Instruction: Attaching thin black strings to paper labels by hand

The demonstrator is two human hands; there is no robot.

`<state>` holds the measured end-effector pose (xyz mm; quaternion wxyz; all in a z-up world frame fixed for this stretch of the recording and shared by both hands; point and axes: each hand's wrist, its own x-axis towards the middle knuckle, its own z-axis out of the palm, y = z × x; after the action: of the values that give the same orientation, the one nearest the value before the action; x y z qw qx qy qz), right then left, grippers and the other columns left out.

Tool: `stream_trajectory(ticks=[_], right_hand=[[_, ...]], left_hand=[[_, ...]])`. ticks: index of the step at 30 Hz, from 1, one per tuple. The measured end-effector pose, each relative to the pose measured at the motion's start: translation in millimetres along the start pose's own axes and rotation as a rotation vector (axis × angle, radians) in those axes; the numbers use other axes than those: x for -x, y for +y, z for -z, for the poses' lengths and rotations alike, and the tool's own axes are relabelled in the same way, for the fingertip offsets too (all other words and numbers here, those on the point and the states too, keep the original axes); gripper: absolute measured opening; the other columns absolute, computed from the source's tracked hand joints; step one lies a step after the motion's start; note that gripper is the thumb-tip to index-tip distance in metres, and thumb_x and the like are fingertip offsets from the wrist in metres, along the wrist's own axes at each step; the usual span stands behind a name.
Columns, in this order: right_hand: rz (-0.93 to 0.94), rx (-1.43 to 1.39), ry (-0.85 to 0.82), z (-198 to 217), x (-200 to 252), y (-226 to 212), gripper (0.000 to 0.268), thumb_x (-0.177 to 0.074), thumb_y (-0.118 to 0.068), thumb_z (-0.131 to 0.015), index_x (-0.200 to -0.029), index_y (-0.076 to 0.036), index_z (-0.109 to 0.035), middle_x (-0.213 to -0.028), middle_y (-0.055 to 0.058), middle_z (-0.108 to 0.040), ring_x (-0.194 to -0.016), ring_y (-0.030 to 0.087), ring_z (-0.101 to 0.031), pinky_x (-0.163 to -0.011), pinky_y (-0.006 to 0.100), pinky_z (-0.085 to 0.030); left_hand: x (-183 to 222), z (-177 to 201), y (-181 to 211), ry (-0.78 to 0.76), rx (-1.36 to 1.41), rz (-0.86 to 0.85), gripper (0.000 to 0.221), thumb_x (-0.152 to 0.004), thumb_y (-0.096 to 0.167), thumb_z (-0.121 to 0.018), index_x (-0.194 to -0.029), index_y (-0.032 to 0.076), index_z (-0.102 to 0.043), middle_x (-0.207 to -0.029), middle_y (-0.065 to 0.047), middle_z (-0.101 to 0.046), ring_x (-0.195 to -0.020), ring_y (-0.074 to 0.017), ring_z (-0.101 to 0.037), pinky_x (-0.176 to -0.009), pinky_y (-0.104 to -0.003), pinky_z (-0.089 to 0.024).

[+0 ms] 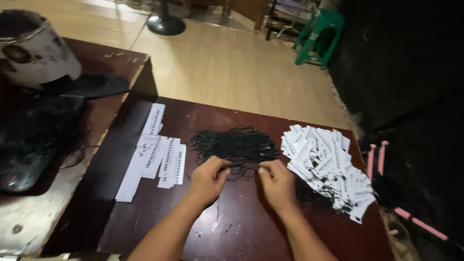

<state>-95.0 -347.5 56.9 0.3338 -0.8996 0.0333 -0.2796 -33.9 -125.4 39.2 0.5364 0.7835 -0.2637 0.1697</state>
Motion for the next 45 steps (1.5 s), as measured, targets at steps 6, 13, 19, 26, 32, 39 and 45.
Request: stream_trajectory(ticks=[6,13,19,26,32,39,45], right_hand=[[0.192,0.255,-0.112,-29,17,6,0.017,-0.091,-0.032,-0.068,-0.098,-0.018,-0.072,-0.086,0.000,-0.064,-0.072,0.025,-0.065,-0.058,0.044,-0.050],[0.045,0.306,-0.295,-33,13,17,0.012,-0.094,-0.028,-0.060,-0.091,-0.017,-0.059,-0.091,0.004,-0.062,-0.076,0.036,-0.063,-0.065,0.053,-0.046],[-0.044,0.125,-0.202,-24,11,10,0.017,-0.098,-0.027,-0.053,-0.092,-0.013,-0.060,-0.094,0.006,-0.063,-0.088,0.032,-0.063,-0.079,0.049,-0.045],[0.143,-0.080,-0.078,-13,16,0,0.013,-0.101,-0.015,-0.052,-0.106,-0.008,-0.062,-0.098,0.006,-0.067,-0.088,0.024,-0.065,-0.081,0.036,-0.050],[0.263,-0.180,-0.069,-17,15,-4,0.015,-0.101,-0.011,-0.052,-0.103,-0.006,-0.066,-0.099,0.009,-0.065,-0.093,0.024,-0.064,-0.087,0.033,-0.049],[-0.424,-0.421,0.173,-36,14,42,0.008,-0.102,-0.008,-0.059,-0.109,-0.011,-0.063,-0.075,0.008,-0.064,-0.069,0.016,-0.061,-0.070,0.027,-0.050],[-0.040,-0.260,-0.004,-36,17,26,0.046,-0.082,-0.007,-0.068,-0.127,-0.014,-0.070,-0.112,0.002,-0.073,-0.078,0.013,-0.067,-0.065,0.025,-0.053]], left_hand=[[6,-5,12,-0.194,-0.190,-0.396,0.009,-0.094,0.018,-0.065,-0.087,0.012,-0.067,-0.084,-0.007,-0.055,-0.074,-0.0310,-0.051,-0.059,-0.046,-0.044],[4,-16,0,-0.224,-0.379,-0.364,0.015,-0.084,0.024,-0.073,-0.081,0.010,-0.069,-0.090,-0.007,-0.058,-0.084,-0.0336,-0.053,-0.060,-0.047,-0.041],[8,-16,1,-0.212,-0.379,-0.374,0.012,-0.088,0.021,-0.070,-0.095,0.011,-0.070,-0.093,-0.007,-0.059,-0.083,-0.0319,-0.053,-0.060,-0.045,-0.042],[4,-19,32,-0.213,-0.183,-0.187,0.042,-0.085,0.015,-0.069,-0.126,0.010,-0.061,-0.127,-0.010,-0.061,-0.103,-0.0331,-0.062,-0.077,-0.046,-0.051],[-6,-44,31,-0.455,-0.078,0.239,0.063,-0.081,0.020,-0.065,-0.143,0.021,-0.054,-0.123,-0.008,-0.069,-0.112,-0.0331,-0.067,-0.092,-0.043,-0.050],[-8,-63,-28,-0.111,-0.261,-0.001,0.011,-0.095,0.022,-0.060,-0.089,0.019,-0.069,-0.088,-0.005,-0.066,-0.074,-0.0368,-0.067,-0.057,-0.053,-0.047],[-7,-45,1,-0.070,-0.166,-0.274,0.011,-0.101,0.023,-0.066,-0.092,0.018,-0.066,-0.086,-0.007,-0.061,-0.070,-0.0300,-0.065,-0.057,-0.043,-0.047]])
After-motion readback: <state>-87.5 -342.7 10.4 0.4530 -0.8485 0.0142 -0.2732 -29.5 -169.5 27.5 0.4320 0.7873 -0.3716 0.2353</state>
